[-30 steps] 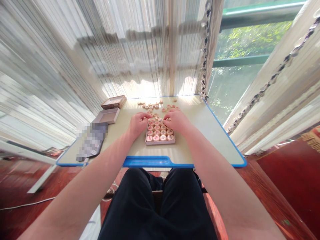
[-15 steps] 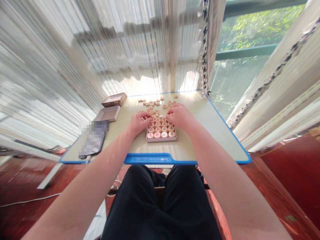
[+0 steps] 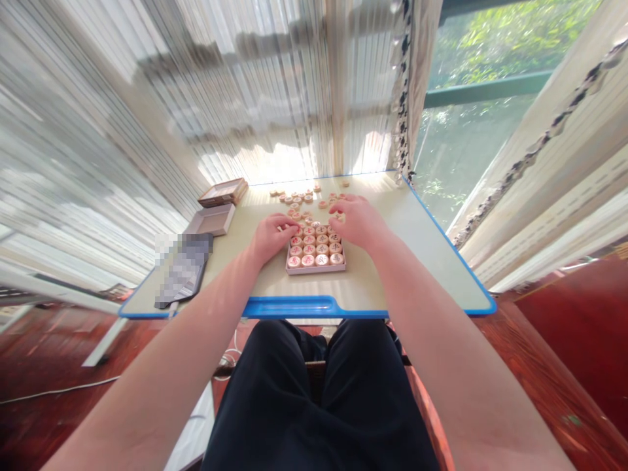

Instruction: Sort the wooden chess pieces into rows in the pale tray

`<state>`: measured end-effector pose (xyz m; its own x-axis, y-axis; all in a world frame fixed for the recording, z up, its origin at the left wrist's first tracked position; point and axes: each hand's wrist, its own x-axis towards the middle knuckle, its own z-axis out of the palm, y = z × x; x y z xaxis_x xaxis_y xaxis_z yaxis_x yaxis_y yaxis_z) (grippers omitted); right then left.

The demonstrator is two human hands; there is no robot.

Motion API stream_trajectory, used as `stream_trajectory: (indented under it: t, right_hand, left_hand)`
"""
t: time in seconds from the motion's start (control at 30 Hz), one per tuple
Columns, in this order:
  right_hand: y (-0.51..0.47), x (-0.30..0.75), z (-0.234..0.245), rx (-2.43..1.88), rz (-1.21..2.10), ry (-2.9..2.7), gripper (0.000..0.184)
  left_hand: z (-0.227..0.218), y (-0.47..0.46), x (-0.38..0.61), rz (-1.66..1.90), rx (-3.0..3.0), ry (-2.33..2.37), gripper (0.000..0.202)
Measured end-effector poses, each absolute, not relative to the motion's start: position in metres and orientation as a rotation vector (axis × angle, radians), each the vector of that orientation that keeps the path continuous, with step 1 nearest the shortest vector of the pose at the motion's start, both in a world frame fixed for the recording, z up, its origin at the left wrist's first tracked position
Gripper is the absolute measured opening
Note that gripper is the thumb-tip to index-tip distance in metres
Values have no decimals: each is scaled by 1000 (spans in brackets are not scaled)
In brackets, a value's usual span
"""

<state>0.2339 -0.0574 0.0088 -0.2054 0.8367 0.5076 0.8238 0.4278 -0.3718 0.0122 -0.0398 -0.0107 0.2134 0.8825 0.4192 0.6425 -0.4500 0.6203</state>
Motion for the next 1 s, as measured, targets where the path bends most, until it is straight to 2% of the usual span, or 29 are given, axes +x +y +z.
stream_trajectory:
  t: [0.37, 0.87, 1.0]
  right_hand:
    - [-60, 238, 10, -1396, 37, -2026, 20]
    - [-69, 242, 19, -1404, 113, -1982, 18]
    - [-76, 240, 25, -1398, 319, -2036, 17]
  left_hand:
    - [-9, -41, 13, 1045, 2175, 1453, 14]
    - [-13, -37, 11, 1164, 2015, 1556, 17]
    - [-17, -36, 9, 1188, 1983, 1533, 17]
